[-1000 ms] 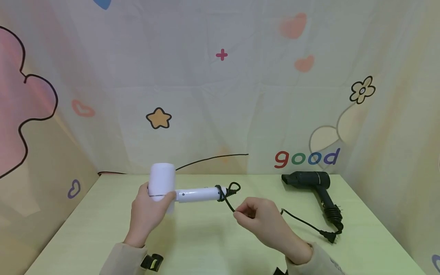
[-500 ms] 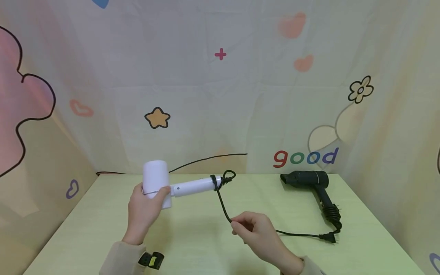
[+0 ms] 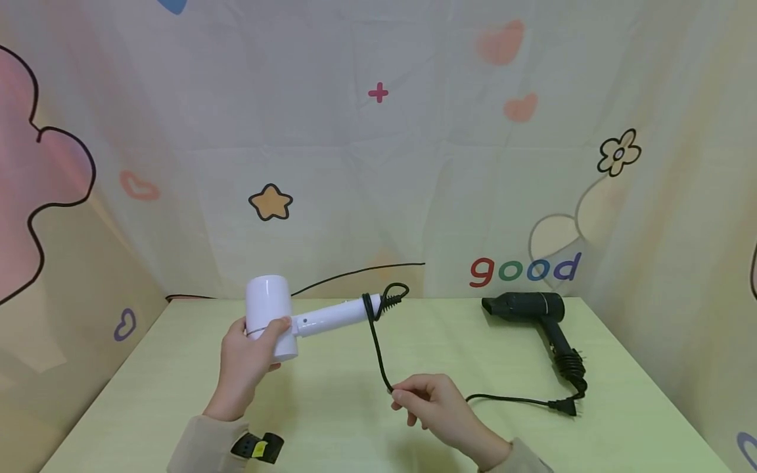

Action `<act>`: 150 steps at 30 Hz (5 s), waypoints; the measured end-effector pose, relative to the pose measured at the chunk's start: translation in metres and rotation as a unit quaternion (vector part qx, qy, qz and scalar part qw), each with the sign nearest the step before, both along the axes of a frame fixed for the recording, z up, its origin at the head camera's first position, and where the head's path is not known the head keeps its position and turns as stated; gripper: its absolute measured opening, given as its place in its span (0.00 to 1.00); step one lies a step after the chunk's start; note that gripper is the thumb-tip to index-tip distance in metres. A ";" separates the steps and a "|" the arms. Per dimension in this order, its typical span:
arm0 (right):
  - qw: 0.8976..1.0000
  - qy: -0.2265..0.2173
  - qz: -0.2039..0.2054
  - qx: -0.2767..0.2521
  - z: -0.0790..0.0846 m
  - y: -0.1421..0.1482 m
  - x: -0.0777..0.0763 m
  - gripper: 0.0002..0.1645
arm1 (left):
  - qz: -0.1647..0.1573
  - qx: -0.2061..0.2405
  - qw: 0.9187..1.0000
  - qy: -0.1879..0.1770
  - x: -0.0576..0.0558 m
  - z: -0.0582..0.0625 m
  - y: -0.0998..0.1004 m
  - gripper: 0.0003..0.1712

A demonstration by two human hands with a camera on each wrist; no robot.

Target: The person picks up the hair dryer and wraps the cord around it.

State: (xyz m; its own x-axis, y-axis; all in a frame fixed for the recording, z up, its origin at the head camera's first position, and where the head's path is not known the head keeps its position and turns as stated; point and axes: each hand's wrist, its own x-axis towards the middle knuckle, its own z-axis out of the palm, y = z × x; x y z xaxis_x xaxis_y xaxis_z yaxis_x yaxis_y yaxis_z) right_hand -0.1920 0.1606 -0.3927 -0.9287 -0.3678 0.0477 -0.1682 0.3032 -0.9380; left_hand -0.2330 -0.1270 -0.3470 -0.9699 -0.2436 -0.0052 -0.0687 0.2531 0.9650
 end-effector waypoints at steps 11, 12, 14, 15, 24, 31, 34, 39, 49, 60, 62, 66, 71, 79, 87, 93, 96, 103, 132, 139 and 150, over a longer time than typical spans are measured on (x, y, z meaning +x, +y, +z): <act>0.999 -0.041 -0.010 -0.003 -0.012 0.007 -0.019 0.17 | -0.027 0.034 0.999 -0.019 0.004 0.004 -0.001 0.42; 0.999 -0.044 -0.015 -0.001 -0.012 0.008 -0.022 0.16 | -0.028 0.033 0.999 -0.021 0.004 0.004 -0.001 0.42; 0.999 -0.045 -0.021 0.005 -0.013 0.009 -0.026 0.17 | -0.032 0.033 0.999 -0.023 0.004 0.005 -0.001 0.41; 0.999 -0.044 -0.023 0.010 -0.012 0.010 -0.028 0.17 | -0.035 0.033 0.999 -0.023 0.005 0.005 -0.001 0.41; 0.997 -0.028 -0.044 0.060 -0.010 0.014 -0.047 0.19 | -0.063 0.033 0.997 -0.028 0.009 0.006 0.001 0.40; 0.992 -0.015 -0.073 0.098 -0.006 0.017 -0.059 0.18 | -0.084 0.030 0.996 -0.031 0.011 0.005 0.000 0.39; 0.990 -0.006 -0.082 0.115 -0.003 0.017 -0.062 0.14 | -0.094 0.029 0.995 -0.031 0.013 0.005 -0.001 0.38; 0.988 0.009 -0.092 0.127 0.005 0.020 -0.064 0.06 | -0.115 0.024 0.993 -0.031 0.014 0.004 -0.003 0.36; 0.977 0.064 -0.050 0.195 0.033 0.029 -0.067 0.22 | -0.163 0.001 0.986 -0.025 0.017 0.003 -0.005 0.33; 0.962 0.113 -0.032 0.246 0.061 0.027 -0.070 0.20 | -0.192 -0.037 0.981 -0.005 0.018 -0.001 0.000 0.29; 0.961 0.117 -0.036 0.250 0.066 0.026 -0.069 0.19 | -0.188 -0.044 0.981 -0.003 0.017 -0.002 0.002 0.30; 0.959 0.125 -0.039 0.251 0.075 0.025 -0.064 0.18 | -0.176 -0.074 0.982 0.011 0.016 -0.004 0.005 0.32; 0.957 0.142 -0.036 0.252 0.082 0.023 -0.060 0.18 | -0.153 -0.112 0.981 0.026 0.016 -0.007 0.009 0.33; 0.952 0.159 -0.044 0.256 0.088 0.021 -0.052 0.17 | -0.127 -0.138 0.982 0.033 0.014 -0.011 0.014 0.33; 0.946 0.181 -0.043 0.264 0.095 0.016 -0.039 0.17 | -0.110 -0.160 0.980 0.040 0.013 -0.011 0.017 0.39; 0.940 0.192 -0.044 0.278 0.098 0.010 -0.029 0.16 | -0.089 -0.171 0.980 0.047 0.009 -0.013 0.018 0.38; 0.937 0.199 -0.047 0.284 0.098 0.008 -0.026 0.16 | -0.075 -0.174 0.981 0.049 0.009 -0.013 0.018 0.37; 0.937 0.191 -0.057 0.287 0.096 0.005 -0.017 0.16 | -0.047 -0.174 0.983 0.041 0.008 -0.015 0.017 0.42; 0.953 0.198 -0.061 0.221 0.076 -0.002 0.023 0.19 | 0.032 -0.151 0.986 0.065 -0.002 -0.017 0.006 0.44; 0.953 0.190 -0.068 0.224 0.063 -0.004 0.035 0.13 | 0.040 -0.135 0.989 0.055 -0.001 -0.018 0.004 0.46; 0.941 0.213 -0.055 0.259 0.037 -0.008 0.044 0.14 | 0.047 -0.107 0.992 0.049 -0.003 -0.017 0.003 0.44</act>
State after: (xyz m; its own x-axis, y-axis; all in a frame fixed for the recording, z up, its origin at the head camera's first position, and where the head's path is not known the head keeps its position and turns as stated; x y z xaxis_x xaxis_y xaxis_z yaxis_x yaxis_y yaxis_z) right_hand -0.1481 0.1524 -0.3555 -0.8997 -0.3472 0.2647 -0.4362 0.7382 -0.5146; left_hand -0.2359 -0.1244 -0.3640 -0.9364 -0.3179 0.1488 -0.0107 0.4495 0.8932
